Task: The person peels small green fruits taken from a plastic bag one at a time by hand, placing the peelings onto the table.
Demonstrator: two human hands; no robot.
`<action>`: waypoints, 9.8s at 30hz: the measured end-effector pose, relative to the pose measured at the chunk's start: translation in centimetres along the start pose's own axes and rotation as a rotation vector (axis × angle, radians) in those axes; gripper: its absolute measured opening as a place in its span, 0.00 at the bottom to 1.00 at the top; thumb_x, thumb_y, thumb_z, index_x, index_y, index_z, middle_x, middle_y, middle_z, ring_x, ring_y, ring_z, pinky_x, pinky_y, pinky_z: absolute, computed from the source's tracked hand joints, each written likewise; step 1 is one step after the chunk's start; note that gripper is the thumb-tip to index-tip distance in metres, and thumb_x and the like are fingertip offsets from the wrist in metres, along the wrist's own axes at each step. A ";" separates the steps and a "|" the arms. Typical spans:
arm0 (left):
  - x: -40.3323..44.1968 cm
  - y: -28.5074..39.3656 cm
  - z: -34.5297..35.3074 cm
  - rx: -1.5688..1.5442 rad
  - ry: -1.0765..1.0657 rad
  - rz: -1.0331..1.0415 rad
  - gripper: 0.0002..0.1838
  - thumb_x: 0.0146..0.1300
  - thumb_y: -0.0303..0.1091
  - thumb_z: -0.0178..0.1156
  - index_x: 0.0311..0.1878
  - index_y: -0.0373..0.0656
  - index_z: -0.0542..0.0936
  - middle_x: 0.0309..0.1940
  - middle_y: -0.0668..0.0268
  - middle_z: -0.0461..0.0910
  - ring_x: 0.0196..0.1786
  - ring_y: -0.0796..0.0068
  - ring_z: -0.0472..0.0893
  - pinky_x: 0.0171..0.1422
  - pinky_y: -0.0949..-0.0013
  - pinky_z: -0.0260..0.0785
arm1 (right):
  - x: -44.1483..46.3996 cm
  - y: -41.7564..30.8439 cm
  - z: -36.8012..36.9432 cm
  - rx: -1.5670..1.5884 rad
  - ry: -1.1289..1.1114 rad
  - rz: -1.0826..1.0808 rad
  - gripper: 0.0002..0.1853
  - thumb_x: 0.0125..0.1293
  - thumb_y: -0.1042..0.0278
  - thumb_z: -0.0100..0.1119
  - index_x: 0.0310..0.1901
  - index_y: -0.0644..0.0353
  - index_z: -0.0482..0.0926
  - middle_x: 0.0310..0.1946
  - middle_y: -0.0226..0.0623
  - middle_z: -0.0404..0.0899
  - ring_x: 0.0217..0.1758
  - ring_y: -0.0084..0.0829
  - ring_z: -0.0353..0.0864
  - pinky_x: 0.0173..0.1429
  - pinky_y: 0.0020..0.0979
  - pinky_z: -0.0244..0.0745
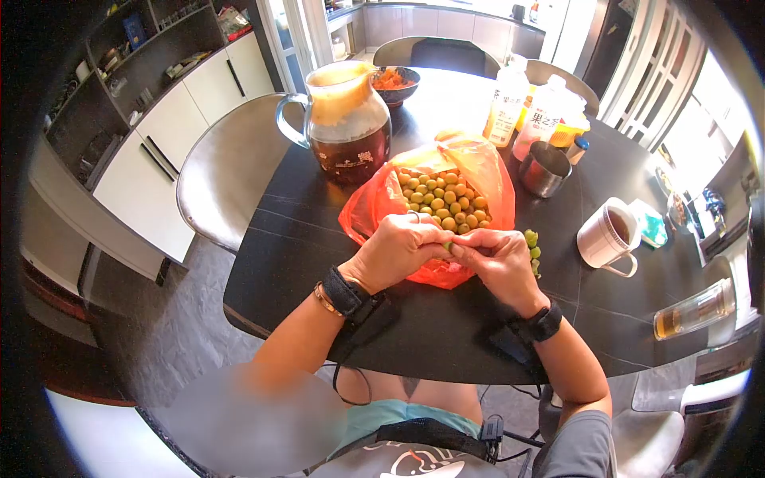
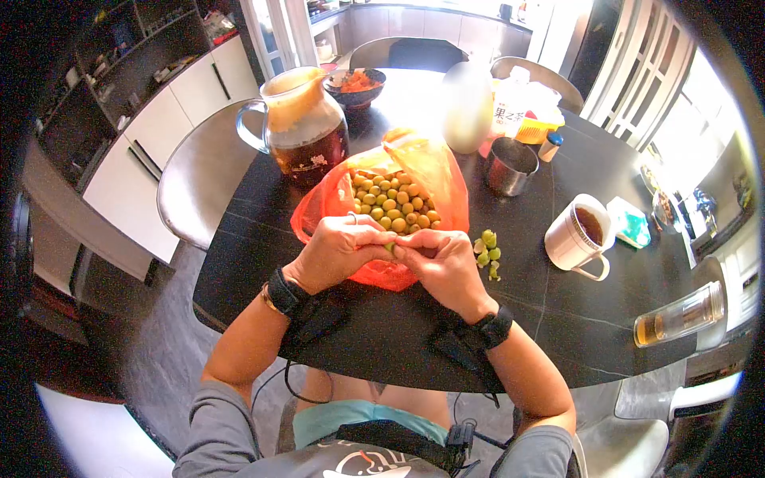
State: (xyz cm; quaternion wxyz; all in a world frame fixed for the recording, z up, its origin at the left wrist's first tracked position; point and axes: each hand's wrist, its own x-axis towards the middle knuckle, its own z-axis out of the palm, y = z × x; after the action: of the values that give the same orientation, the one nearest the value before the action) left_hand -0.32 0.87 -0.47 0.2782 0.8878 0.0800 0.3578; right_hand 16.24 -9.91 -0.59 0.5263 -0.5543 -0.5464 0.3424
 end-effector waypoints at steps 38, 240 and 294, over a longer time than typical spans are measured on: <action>-0.3 0.4 0.2 0.088 -0.058 0.035 0.08 0.53 0.33 0.66 0.35 0.40 0.82 0.28 0.61 0.80 0.34 0.64 0.80 0.41 0.65 0.73 | 0.7 1.3 -0.9 0.152 -0.075 0.021 0.08 0.59 0.71 0.67 0.34 0.68 0.84 0.25 0.27 0.81 0.29 0.13 0.74 0.34 0.19 0.71; -0.2 -0.2 0.4 -0.637 0.024 -0.381 0.11 0.55 0.22 0.67 0.43 0.34 0.81 0.37 0.64 0.83 0.41 0.80 0.81 0.47 0.77 0.75 | 0.6 -0.2 -1.3 0.335 -0.156 0.078 0.14 0.67 0.66 0.59 0.46 0.69 0.78 0.33 0.35 0.82 0.34 0.21 0.83 0.40 0.21 0.79; -0.3 -0.8 0.9 -0.850 -0.012 -0.514 0.11 0.59 0.22 0.63 0.44 0.32 0.77 0.41 0.59 0.82 0.43 0.74 0.83 0.48 0.73 0.78 | 0.5 0.3 -0.4 0.289 -0.085 -0.008 0.09 0.65 0.79 0.55 0.46 0.72 0.76 0.37 0.36 0.82 0.40 0.22 0.83 0.44 0.22 0.80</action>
State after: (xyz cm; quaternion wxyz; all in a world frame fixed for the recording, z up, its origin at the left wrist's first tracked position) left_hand 0.12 1.08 -1.59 0.6952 0.6494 0.1417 0.2736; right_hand 16.75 -9.51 -0.67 0.5784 -0.4556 -0.5154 0.4385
